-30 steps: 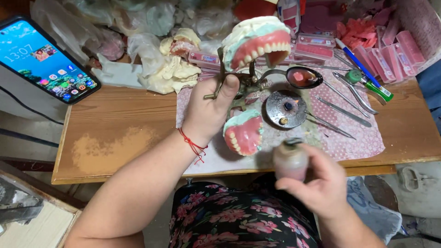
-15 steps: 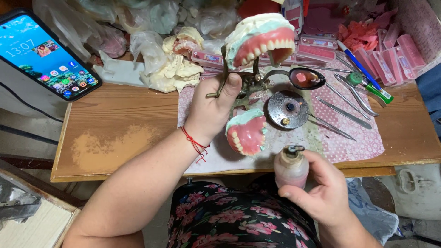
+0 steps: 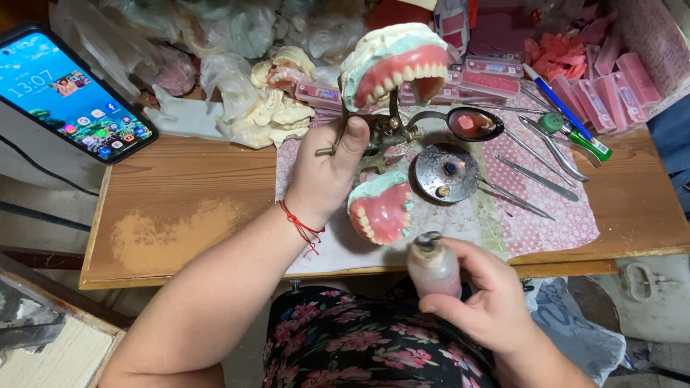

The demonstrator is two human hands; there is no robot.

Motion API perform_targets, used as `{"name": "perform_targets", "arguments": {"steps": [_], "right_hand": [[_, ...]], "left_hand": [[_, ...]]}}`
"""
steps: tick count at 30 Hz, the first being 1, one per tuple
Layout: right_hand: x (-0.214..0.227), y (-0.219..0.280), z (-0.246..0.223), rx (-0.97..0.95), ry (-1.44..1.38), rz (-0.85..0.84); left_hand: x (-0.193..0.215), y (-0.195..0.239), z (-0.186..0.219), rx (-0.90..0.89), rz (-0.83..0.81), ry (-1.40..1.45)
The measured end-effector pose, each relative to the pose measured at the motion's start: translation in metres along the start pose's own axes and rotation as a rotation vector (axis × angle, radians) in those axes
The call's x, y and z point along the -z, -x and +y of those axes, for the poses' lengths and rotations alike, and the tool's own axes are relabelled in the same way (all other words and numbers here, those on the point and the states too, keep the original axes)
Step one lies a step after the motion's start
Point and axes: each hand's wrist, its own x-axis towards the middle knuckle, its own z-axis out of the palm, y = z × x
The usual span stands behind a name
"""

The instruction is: Adjusting a dental prosthetic model using a metal probe and applying liquid from a squeeze bottle.

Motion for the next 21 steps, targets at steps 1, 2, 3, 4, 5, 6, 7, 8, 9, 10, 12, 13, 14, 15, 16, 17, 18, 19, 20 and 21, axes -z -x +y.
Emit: {"name": "perform_targets", "arguments": {"steps": [1, 2, 3, 4, 5, 6, 7, 8, 9, 10, 12, 13, 14, 15, 16, 17, 18, 19, 20, 21], "right_hand": [[0.002, 0.002, 0.003, -0.002, 0.0, 0.0], [0.004, 0.004, 0.007, -0.016, 0.043, 0.008], [0.005, 0.005, 0.01, -0.028, 0.085, 0.018], [0.007, 0.003, 0.007, -0.028, 0.085, 0.019], [0.009, 0.0, 0.003, 0.0, 0.096, 0.011], [0.011, -0.003, 0.0, 0.028, 0.107, 0.003], [0.012, -0.005, -0.001, 0.03, 0.106, 0.003], [0.013, -0.007, -0.001, 0.031, 0.14, 0.021], [0.015, -0.009, -0.002, 0.031, 0.174, 0.04], [0.013, -0.007, -0.003, 0.03, 0.174, 0.039], [0.01, -0.003, -0.005, 0.026, 0.128, 0.134], [0.005, -0.002, -0.007, 0.025, 0.129, 0.135], [0.001, 0.0, -0.009, 0.055, 0.112, 0.116], [-0.004, 0.0, -0.011, 0.087, 0.093, 0.098], [-0.007, -0.002, -0.017, 0.088, 0.093, 0.099], [-0.01, -0.004, -0.024, 0.072, 0.101, 0.07], [-0.013, -0.006, -0.03, 0.056, 0.108, 0.042], [-0.013, -0.007, -0.031, 0.058, 0.108, 0.041], [-0.014, -0.009, -0.033, 0.05, 0.127, 0.038], [-0.015, -0.01, -0.034, 0.042, 0.146, 0.035]], "left_hand": [[0.0, 0.0, 0.0, 0.001, -0.001, 0.001], [0.0, 0.0, 0.0, 0.005, 0.001, 0.003], [0.0, 0.0, 0.0, 0.007, 0.003, 0.004], [-0.001, 0.0, 0.0, 0.006, 0.002, 0.004], [-0.001, 0.0, -0.001, 0.016, 0.006, 0.009], [-0.001, 0.0, -0.001, 0.025, 0.009, 0.014], [-0.001, 0.0, -0.001, 0.025, 0.011, 0.013], [-0.001, 0.0, -0.001, 0.023, 0.012, 0.019], [-0.001, 0.0, -0.001, 0.024, 0.013, 0.026], [-0.002, 0.001, 0.0, 0.024, 0.013, 0.026], [-0.005, 0.001, 0.001, 0.11, -0.002, 0.265], [-0.006, 0.001, 0.001, 0.111, -0.004, 0.266], [-0.006, 0.002, 0.0, 0.116, -0.001, 0.25], [-0.005, 0.002, 0.0, 0.12, 0.004, 0.232], [-0.004, 0.001, 0.0, 0.118, 0.004, 0.232], [-0.002, 0.001, -0.001, 0.043, 0.008, 0.099], [0.0, 0.001, -0.001, -0.031, 0.013, -0.033], [0.0, 0.0, -0.001, -0.032, 0.015, -0.034], [0.0, 0.0, -0.001, -0.038, 0.014, -0.031], [0.001, 0.0, -0.001, -0.044, 0.013, -0.028]]}}
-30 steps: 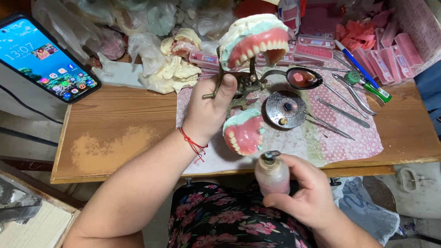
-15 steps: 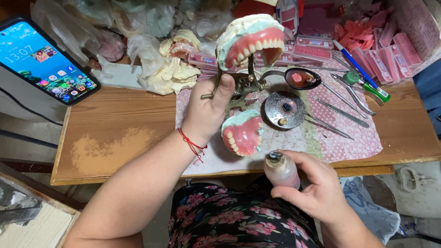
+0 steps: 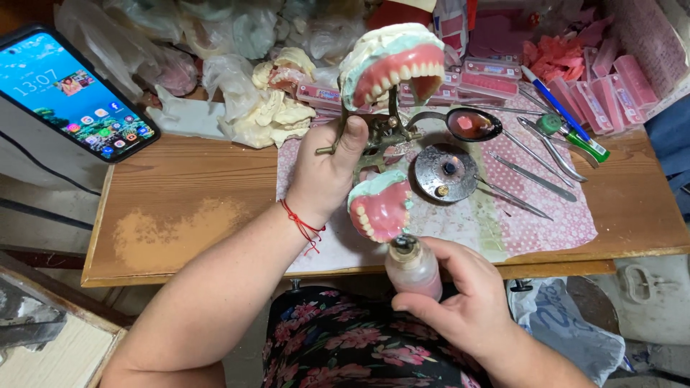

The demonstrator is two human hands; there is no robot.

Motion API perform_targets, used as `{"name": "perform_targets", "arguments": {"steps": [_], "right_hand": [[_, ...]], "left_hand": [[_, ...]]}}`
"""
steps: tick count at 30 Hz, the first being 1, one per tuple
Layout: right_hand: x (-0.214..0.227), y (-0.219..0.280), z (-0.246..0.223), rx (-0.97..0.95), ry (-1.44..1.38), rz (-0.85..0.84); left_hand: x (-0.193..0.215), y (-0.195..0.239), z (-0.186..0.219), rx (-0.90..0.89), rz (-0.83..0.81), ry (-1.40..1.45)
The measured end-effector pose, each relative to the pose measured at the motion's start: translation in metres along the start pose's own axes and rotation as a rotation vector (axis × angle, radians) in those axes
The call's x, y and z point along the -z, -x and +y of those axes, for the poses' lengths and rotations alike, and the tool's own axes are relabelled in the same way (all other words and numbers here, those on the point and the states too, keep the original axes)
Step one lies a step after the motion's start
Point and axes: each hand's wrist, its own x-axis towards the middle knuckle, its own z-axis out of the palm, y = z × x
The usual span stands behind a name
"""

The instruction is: Adjusting a dental prosthetic model using a metal probe and applying liquid from a squeeze bottle.

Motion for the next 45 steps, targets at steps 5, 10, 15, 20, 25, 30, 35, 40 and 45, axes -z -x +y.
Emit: {"name": "perform_targets", "arguments": {"steps": [5, 10, 15, 20, 25, 30, 35, 40, 45], "right_hand": [[0.005, 0.006, 0.019, -0.02, -0.161, 0.097], [0.02, -0.002, 0.03, -0.099, -0.178, 0.141], [0.03, -0.019, 0.011, -0.011, -0.002, 0.026], [0.024, -0.021, 0.022, -0.049, 0.022, 0.106], [0.02, -0.02, 0.025, -0.052, -0.034, 0.135], [0.014, -0.021, 0.023, -0.122, -0.197, 0.083], [0.011, -0.013, 0.029, -0.14, -0.194, 0.061], [0.014, -0.011, 0.029, -0.112, -0.204, -0.021], [0.019, 0.002, 0.038, -0.132, -0.499, 0.016]], "left_hand": [[0.0, 0.0, 0.005, 0.067, -0.009, 0.085], [0.0, 0.001, 0.004, 0.027, -0.026, 0.0], [0.001, 0.001, 0.002, 0.025, -0.021, -0.028], [0.0, 0.001, 0.001, 0.031, -0.022, -0.022], [0.001, 0.001, 0.002, 0.014, -0.034, 0.023], [0.002, 0.0, -0.002, 0.055, -0.047, 0.058], [0.003, 0.001, -0.002, 0.056, -0.038, 0.047], [-0.001, 0.004, 0.008, 0.153, -0.032, 0.261], [0.006, 0.001, 0.005, 0.077, -0.14, 0.258]]}}
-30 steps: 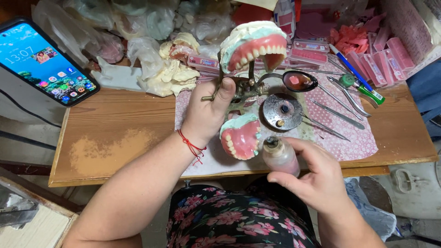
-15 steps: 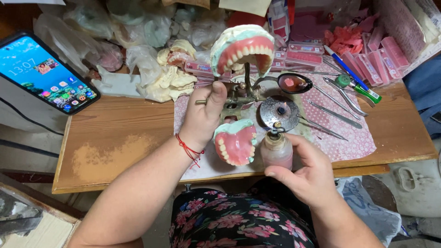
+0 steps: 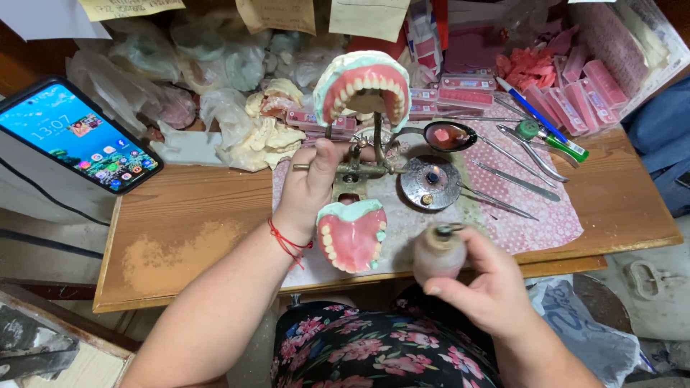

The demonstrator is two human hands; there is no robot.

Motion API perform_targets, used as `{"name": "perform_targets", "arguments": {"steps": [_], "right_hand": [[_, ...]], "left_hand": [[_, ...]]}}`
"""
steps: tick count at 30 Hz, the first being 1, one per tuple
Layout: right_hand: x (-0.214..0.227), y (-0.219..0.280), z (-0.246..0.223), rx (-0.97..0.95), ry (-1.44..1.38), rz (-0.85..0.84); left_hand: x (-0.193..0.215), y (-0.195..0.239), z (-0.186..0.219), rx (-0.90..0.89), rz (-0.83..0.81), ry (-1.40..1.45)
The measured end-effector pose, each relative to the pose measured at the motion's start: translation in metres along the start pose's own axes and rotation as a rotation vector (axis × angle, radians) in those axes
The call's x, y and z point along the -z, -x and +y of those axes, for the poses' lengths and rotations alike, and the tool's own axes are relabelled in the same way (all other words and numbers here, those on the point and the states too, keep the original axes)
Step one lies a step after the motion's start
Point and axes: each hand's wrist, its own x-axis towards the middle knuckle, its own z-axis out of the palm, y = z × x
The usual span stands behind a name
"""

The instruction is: Adjusting a dental prosthetic model using a metal probe and applying liquid from a squeeze bottle.

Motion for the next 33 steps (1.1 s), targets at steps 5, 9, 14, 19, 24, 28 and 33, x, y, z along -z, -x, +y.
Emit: {"name": "perform_targets", "arguments": {"steps": [5, 9, 14, 19, 24, 28, 33], "right_hand": [[0.01, 0.003, -0.007, -0.026, -0.104, 0.136], [0.003, 0.008, -0.002, -0.057, -0.144, 0.149], [-0.033, 0.012, -0.011, 0.042, -0.076, 0.008], [-0.059, 0.008, -0.027, 0.222, 0.233, -0.079], [-0.07, 0.0, -0.044, 0.254, 0.3, -0.102], [-0.064, 0.003, -0.038, 0.197, 0.189, -0.076], [-0.054, 0.001, -0.021, 0.08, -0.104, 0.008]], "left_hand": [[-0.001, 0.013, 0.04, 0.116, 0.037, -0.159], [0.006, 0.034, 0.052, 0.04, 0.034, -0.127], [0.014, 0.058, 0.036, 0.369, 0.253, 0.286], [0.011, 0.071, 0.043, 0.49, 0.32, 0.37], [0.0, 0.073, 0.053, 0.369, 0.267, 0.634], [0.011, 0.076, 0.046, 0.517, 0.362, 0.395], [0.02, 0.087, 0.056, 0.565, 0.446, 0.426]]}}
